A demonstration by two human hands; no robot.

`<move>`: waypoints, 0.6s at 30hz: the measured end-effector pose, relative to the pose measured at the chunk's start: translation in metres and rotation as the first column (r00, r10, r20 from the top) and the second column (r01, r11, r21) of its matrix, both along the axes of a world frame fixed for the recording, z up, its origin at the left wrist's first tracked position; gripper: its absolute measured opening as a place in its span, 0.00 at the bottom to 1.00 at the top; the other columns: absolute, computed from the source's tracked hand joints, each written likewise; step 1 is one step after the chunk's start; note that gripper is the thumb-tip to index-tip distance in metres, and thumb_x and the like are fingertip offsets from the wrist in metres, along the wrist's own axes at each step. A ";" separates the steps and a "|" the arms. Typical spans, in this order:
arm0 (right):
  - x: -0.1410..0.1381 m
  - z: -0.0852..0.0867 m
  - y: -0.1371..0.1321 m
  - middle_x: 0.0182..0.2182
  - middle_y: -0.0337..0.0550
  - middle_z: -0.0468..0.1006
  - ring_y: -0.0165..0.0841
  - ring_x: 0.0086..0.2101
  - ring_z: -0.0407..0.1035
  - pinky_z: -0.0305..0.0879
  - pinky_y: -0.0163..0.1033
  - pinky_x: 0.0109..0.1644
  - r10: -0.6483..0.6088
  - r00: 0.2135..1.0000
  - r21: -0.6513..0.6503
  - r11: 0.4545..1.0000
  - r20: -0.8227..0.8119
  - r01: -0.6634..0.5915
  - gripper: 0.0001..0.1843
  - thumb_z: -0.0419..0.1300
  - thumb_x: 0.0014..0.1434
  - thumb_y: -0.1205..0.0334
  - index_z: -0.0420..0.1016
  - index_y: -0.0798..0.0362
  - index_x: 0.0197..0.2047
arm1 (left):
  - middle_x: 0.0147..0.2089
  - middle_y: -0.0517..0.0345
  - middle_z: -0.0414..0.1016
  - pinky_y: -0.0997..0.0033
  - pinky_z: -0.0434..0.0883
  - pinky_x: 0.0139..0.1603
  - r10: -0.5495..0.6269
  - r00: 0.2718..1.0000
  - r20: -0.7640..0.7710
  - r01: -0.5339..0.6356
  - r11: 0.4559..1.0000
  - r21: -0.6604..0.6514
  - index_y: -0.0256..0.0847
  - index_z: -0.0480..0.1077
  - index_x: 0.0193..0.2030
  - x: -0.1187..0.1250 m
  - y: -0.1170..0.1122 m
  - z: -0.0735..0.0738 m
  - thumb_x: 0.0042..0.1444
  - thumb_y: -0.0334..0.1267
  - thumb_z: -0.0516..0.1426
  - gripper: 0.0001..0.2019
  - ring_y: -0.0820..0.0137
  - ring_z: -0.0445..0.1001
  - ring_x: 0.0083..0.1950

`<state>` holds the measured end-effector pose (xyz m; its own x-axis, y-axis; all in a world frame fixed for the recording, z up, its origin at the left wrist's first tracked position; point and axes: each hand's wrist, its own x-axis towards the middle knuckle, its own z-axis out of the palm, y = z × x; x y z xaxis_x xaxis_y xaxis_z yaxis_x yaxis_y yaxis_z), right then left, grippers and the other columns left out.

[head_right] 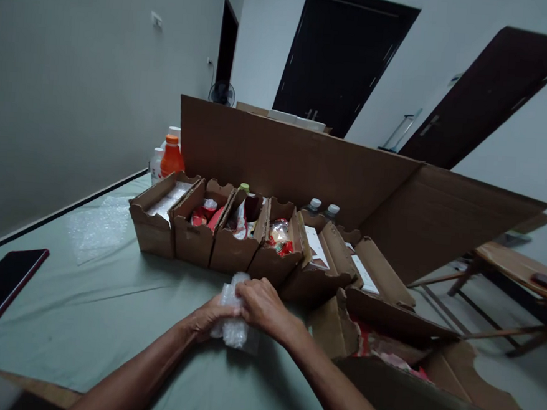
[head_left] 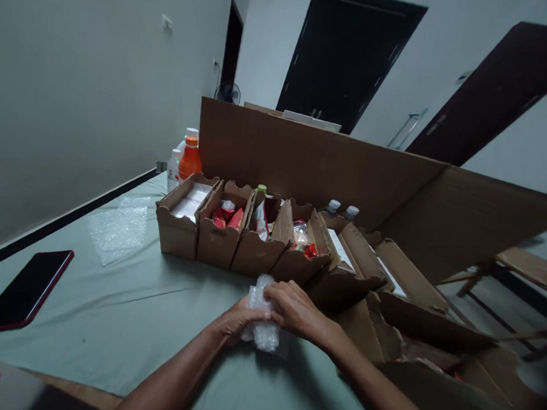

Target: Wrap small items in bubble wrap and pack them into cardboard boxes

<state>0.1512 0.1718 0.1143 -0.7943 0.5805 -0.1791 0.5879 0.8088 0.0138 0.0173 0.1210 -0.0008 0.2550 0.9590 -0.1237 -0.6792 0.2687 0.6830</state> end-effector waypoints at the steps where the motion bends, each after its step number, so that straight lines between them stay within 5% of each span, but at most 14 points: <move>1: -0.001 0.002 0.003 0.44 0.49 0.80 0.40 0.44 0.73 0.58 0.42 0.48 0.005 1.000 -0.017 1.000 0.008 -0.005 0.08 0.62 0.61 0.65 0.74 0.53 0.45 | 0.41 0.50 0.79 0.69 0.67 0.41 0.014 1.000 0.006 -0.014 1.000 -0.012 0.33 0.74 0.50 0.001 0.001 0.000 0.33 0.41 0.75 0.35 0.64 0.75 0.38; 6: -0.019 0.047 0.024 0.40 0.44 0.82 0.39 0.41 0.74 0.60 0.39 0.45 0.030 0.999 -0.079 0.996 0.026 -0.028 0.08 0.64 0.58 0.67 0.77 0.51 0.43 | 0.34 0.55 0.76 0.71 0.63 0.35 0.087 0.995 0.054 -0.083 0.994 -0.064 0.33 0.74 0.43 0.010 0.006 -0.005 0.35 0.46 0.70 0.28 0.69 0.70 0.31; 12: -0.105 0.119 0.067 0.42 0.47 0.82 0.36 0.42 0.75 0.65 0.38 0.45 -0.011 0.990 0.256 0.966 -0.138 0.047 0.11 0.55 0.66 0.68 0.79 0.53 0.44 | 0.32 0.55 0.73 0.69 0.65 0.36 0.136 0.987 0.090 -0.123 0.984 -0.132 0.33 0.74 0.40 0.016 0.012 -0.009 0.32 0.44 0.70 0.26 0.67 0.70 0.32; 15: -0.159 0.122 0.097 0.46 0.47 0.80 0.37 0.46 0.74 0.69 0.43 0.50 -0.025 0.998 0.320 0.946 -0.063 0.043 0.09 0.56 0.68 0.64 0.77 0.54 0.47 | 0.30 0.55 0.72 0.67 0.65 0.37 0.158 0.982 0.106 -0.141 0.978 -0.152 0.34 0.73 0.37 0.017 0.015 -0.010 0.34 0.47 0.69 0.24 0.67 0.70 0.32; 18: -0.202 0.107 0.127 0.50 0.46 0.76 0.37 0.47 0.74 0.73 0.48 0.50 -0.044 0.999 0.290 0.956 0.013 0.038 0.15 0.61 0.67 0.55 0.74 0.54 0.53 | 0.30 0.55 0.72 0.67 0.65 0.36 0.174 0.978 0.116 -0.154 0.975 -0.162 0.34 0.74 0.37 0.018 0.017 -0.009 0.32 0.47 0.68 0.25 0.67 0.69 0.31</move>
<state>-0.0511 0.2988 0.2216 -0.7668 0.6417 -0.0136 0.6178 0.7436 0.2558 0.0356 0.1375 -0.0096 0.1188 0.9617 -0.2470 -0.8024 0.2395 0.5466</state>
